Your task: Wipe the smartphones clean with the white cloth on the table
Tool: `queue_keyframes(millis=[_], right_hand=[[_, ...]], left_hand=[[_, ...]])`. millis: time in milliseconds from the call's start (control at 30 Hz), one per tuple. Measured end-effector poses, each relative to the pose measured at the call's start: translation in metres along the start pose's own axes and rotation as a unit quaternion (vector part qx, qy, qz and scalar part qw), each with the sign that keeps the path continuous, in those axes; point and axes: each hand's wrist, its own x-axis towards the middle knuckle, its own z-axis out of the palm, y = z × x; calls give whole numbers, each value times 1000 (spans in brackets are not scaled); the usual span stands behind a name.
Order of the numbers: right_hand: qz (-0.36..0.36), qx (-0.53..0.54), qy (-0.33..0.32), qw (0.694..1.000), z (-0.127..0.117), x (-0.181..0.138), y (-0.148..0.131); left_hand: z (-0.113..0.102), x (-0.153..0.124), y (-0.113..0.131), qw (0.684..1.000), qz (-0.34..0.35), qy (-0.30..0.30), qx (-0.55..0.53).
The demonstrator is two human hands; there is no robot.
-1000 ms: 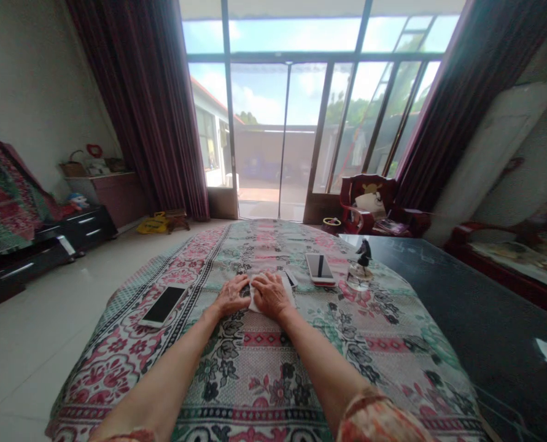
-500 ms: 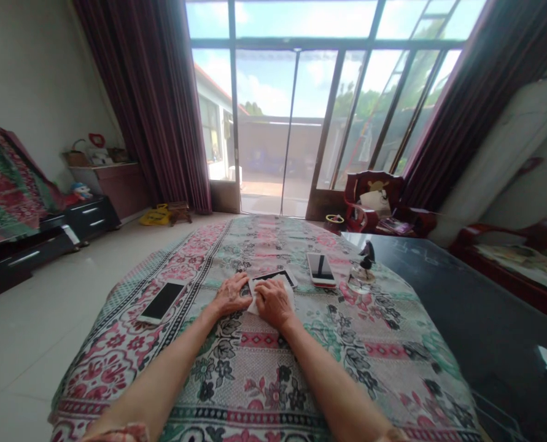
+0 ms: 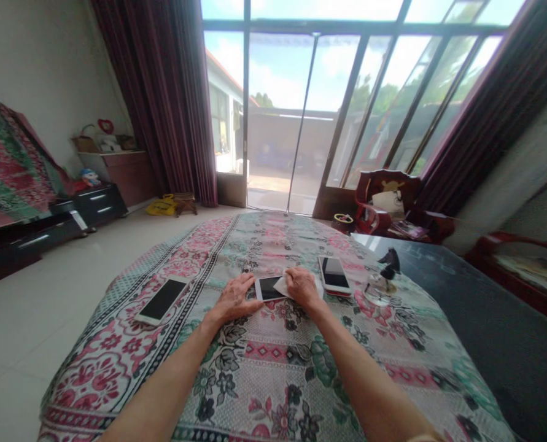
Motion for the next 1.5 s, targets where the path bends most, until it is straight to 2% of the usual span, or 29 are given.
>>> queue_keyframes(millis=[100,267,500,700,833,900,1000,1133,1233,1333,1500], right_hand=[[-8,9,9,1000,10,-8,3],[-30,65,73,995,20,-24,4],[-19,90,83,992,19,-29,5],[-24,106,85,990,17,-29,5],[-24,105,111,988,15,-29,2],[-49,109,127,985,13,-31,-3],[-134,135,124,974,10,-34,-18],[-229,149,69,959,8,-39,-38],[-254,135,22,958,9,-41,-44],[-232,126,17,964,11,-41,-40],[-84,57,82,991,7,-40,-20]], left_hand=[[0,0,-1,1000,4,4,-12],[-3,3,3,999,-11,16,-29],[-12,23,2,999,28,-42,-3],[-5,26,-6,999,10,-54,-2],[-5,26,-8,998,4,-62,-11],[-9,27,-9,997,4,-74,-16],[-16,28,-11,994,11,-102,-28],[-20,30,-16,989,14,-139,-44],[-19,31,-19,988,13,-147,-48],[-18,31,-22,988,17,-145,-55],[-18,31,-23,988,24,-141,-59]])
